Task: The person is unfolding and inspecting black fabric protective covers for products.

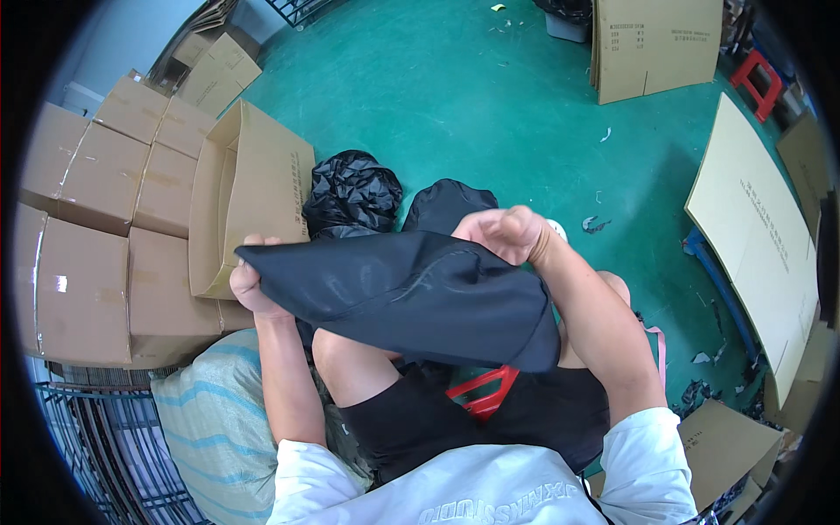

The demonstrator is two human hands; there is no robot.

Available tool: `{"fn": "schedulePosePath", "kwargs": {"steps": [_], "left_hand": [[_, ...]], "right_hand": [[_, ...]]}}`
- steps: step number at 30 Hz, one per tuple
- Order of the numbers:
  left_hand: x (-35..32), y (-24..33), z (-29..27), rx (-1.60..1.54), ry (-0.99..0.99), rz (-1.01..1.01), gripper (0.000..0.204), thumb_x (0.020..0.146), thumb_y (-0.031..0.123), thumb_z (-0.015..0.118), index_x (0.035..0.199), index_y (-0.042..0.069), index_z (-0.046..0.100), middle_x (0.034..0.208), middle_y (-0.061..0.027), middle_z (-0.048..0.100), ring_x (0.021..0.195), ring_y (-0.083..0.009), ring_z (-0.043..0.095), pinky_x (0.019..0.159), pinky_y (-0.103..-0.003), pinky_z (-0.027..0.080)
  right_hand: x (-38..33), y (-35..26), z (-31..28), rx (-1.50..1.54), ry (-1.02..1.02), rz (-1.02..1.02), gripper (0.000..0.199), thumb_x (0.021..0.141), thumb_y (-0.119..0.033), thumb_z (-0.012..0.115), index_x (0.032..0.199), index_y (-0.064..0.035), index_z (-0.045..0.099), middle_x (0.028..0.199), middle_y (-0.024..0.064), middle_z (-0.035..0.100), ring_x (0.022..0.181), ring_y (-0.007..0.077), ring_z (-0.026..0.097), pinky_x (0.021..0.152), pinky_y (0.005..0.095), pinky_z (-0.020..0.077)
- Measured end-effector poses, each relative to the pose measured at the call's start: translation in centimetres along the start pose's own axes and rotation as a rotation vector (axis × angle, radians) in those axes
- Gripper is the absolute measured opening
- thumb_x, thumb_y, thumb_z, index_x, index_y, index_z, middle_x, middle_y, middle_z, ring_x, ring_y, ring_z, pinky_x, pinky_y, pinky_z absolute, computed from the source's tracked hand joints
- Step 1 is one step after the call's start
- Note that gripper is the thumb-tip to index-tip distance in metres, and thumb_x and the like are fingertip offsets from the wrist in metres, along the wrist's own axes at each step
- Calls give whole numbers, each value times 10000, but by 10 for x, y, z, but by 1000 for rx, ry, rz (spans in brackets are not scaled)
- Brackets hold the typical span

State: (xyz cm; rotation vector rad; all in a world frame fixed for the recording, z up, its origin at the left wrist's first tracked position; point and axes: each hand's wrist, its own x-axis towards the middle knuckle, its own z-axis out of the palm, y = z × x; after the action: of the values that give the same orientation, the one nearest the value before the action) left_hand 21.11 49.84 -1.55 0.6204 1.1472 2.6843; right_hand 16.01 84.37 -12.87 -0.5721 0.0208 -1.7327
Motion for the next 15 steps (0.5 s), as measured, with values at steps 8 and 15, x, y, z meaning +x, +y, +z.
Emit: {"fn": "schedulePosePath", "kwargs": {"steps": [8,15], "left_hand": [[-2,-9,4,-112,-125,23,92,860,49,527,779,91,528,773,-101,606,649,-200,546,594,-368,456],[-21,-7,-28,-24,371,3,338,1002,226,483,1188,-10,639,1205,-192,676,1104,-329,655,1020,-463,493]], "right_hand": [[6,33,3,-421,69,11,913,744,-254,844,1422,138,375,1449,210,493,1286,272,538,1090,384,422],[-41,-17,25,-547,449,-135,1092,536,-216,963,1423,92,406,1405,203,519,1308,272,503,1141,365,347]]}}
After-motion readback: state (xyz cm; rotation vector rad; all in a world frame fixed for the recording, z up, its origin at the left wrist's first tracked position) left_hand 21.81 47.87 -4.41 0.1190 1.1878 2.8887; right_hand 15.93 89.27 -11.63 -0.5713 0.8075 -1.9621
